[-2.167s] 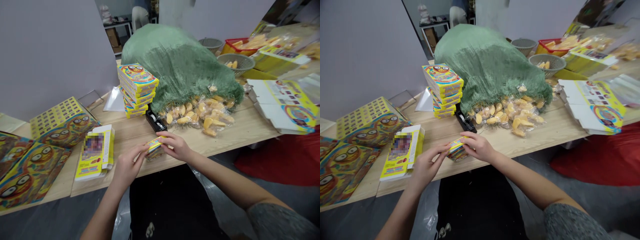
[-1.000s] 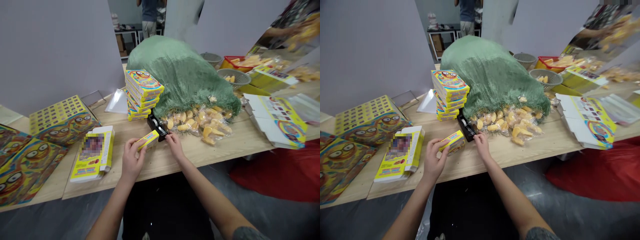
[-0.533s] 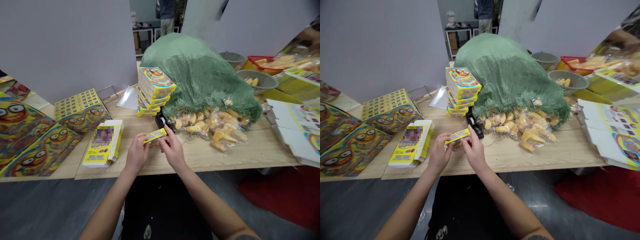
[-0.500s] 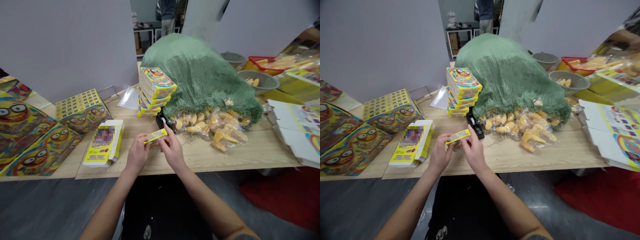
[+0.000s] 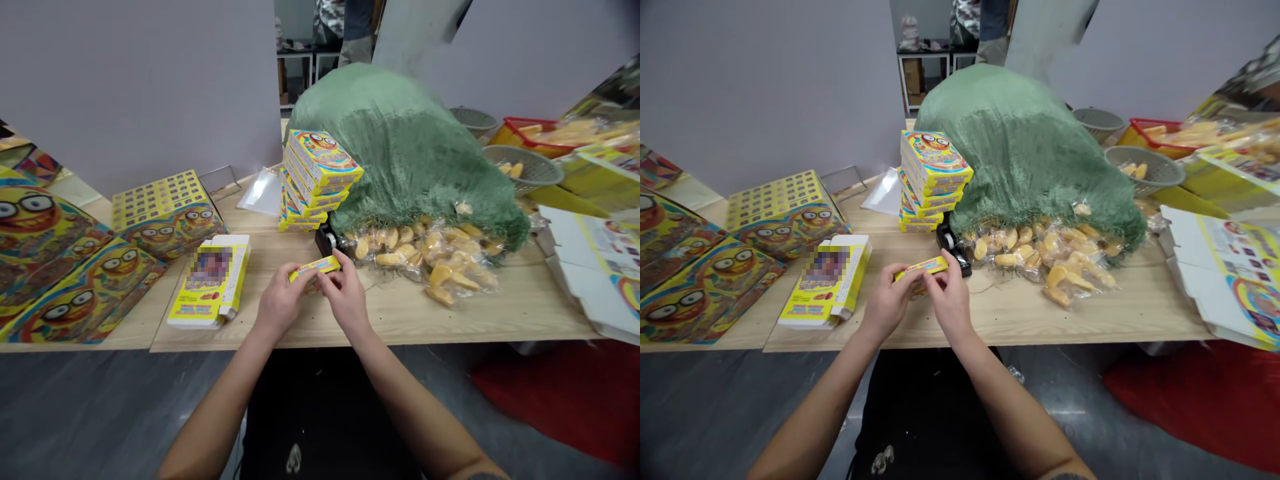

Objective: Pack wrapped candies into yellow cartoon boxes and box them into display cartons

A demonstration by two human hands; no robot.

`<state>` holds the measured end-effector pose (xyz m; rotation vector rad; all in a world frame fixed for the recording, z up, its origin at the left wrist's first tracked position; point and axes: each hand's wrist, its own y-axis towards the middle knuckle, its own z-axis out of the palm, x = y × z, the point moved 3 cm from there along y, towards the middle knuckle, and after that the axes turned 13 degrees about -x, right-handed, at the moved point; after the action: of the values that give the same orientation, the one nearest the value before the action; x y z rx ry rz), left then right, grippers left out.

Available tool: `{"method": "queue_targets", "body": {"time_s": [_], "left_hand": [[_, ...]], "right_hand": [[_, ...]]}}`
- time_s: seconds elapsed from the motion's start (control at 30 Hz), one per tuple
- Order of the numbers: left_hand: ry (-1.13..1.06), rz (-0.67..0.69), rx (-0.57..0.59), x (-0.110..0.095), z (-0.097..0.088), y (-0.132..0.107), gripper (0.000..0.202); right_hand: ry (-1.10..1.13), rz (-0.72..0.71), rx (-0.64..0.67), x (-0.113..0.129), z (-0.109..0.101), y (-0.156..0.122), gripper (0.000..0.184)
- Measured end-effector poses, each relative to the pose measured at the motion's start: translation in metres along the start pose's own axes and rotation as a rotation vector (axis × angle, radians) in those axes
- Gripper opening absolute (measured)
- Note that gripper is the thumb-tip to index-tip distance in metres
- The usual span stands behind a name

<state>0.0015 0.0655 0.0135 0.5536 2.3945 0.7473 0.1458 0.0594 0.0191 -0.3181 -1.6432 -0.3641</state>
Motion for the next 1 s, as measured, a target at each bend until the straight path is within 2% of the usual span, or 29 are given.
{"method": "queue_targets", "body": {"time_s": [0.1, 0.17, 0.23, 0.3, 0.37, 0.43, 0.5, 0.57, 0.67, 0.73, 0.8, 0.83, 0.93, 1.0], "left_hand": [[-0.006, 0.037, -0.046, 0.002, 0.0, 0.001, 0.031], [-0.05, 0.066, -0.121, 0.003, -0.002, 0.002, 0.028], [-0.119, 0.079, -0.193, 0.003, -0.003, 0.002, 0.027], [-0.193, 0.06, -0.221, 0.002, -0.003, 0.001, 0.03], [-0.263, 0.032, -0.206, 0.0, -0.002, -0.003, 0.038], [-0.323, -0.017, -0.18, 0.0, -0.003, -0.008, 0.051], [-0.309, -0.087, -0.161, 0.007, -0.008, -0.016, 0.059], [-0.215, -0.168, -0.171, 0.02, -0.017, -0.025, 0.057], [-0.054, -0.249, -0.245, 0.043, -0.034, -0.04, 0.042], [0.021, -0.266, -0.311, 0.054, -0.044, -0.047, 0.034], [0.09, -0.252, -0.357, 0.061, -0.05, -0.048, 0.03], [0.135, -0.243, -0.365, 0.063, -0.051, -0.045, 0.029], [0.361, -0.292, -0.322, 0.073, -0.047, -0.036, 0.044], [0.535, -0.345, -0.259, 0.082, -0.041, -0.034, 0.054]], "right_hand": [[0.016, 0.047, -0.018, -0.019, -0.002, 0.003, 0.068], [-0.125, 0.027, -0.024, -0.032, -0.01, 0.005, 0.068], [-0.323, -0.085, -0.061, -0.036, -0.021, 0.006, 0.064], [-0.479, -0.344, -0.131, -0.023, -0.028, 0.005, 0.059], [-0.575, -0.706, -0.089, 0.002, -0.023, 0.003, 0.056], [-0.645, -0.995, 0.136, 0.025, -0.006, -0.001, 0.055], [-0.722, -1.11, 0.356, 0.04, 0.01, 0.0, 0.056], [-0.758, -1.069, 0.431, 0.048, 0.015, 0.008, 0.051], [-0.576, -0.805, 0.35, 0.055, -0.003, 0.034, 0.027], [-0.305, -0.558, 0.209, 0.064, -0.021, 0.06, 0.023], [-0.044, -0.362, 0.007, 0.078, -0.032, 0.089, 0.035], [0.06, -0.307, -0.103, 0.086, -0.033, 0.104, 0.041], [0.166, -0.293, -0.387, 0.106, -0.014, 0.149, 0.044], [0.032, -0.284, -0.509, 0.111, 0.004, 0.175, 0.042]]}}
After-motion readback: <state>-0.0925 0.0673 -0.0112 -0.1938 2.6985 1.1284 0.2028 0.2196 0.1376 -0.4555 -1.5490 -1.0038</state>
